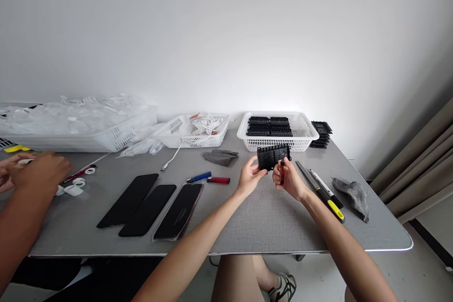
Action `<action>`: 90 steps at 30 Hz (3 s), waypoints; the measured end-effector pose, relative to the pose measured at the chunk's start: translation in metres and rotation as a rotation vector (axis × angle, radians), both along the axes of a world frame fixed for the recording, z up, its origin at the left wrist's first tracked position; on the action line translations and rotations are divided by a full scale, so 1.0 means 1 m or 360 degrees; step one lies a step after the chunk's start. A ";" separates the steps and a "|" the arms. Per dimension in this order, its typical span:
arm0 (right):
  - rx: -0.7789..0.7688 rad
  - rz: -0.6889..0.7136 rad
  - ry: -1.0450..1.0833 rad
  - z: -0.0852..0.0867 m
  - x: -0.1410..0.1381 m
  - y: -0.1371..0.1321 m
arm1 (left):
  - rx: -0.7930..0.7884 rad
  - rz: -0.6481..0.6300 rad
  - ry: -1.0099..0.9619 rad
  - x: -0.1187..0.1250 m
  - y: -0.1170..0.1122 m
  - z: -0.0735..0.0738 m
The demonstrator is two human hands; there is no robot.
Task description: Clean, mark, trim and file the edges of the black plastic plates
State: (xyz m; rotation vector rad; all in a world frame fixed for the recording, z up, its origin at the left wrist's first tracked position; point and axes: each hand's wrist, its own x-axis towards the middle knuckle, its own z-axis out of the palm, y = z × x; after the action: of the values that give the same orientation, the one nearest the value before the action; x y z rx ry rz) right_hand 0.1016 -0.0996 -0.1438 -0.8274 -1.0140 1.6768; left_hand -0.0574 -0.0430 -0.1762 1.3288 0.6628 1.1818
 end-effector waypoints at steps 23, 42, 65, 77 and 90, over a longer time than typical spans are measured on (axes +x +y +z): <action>-0.0491 -0.0099 -0.0049 -0.003 -0.027 -0.008 | 0.0557 0.0052 0.0476 0.009 -0.021 -0.003; -0.0468 -0.0330 0.0267 0.006 0.003 -0.001 | 0.0426 0.0103 0.0380 0.004 -0.014 -0.006; -0.0298 0.0317 0.0005 0.004 -0.006 -0.008 | 0.0526 0.0125 0.0500 0.005 -0.018 -0.002; -0.0421 0.0101 0.0219 0.008 -0.002 -0.007 | 0.0541 0.0106 0.0469 0.004 -0.017 -0.004; -0.0379 -0.0349 0.0448 0.012 0.033 0.001 | 0.0341 0.0128 0.0357 0.003 -0.012 -0.003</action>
State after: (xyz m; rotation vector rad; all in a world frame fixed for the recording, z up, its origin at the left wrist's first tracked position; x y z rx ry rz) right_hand 0.1344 -0.0982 -0.1322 -0.7958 -0.5190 1.6852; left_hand -0.0548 -0.0549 -0.1791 1.6451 0.7720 1.2044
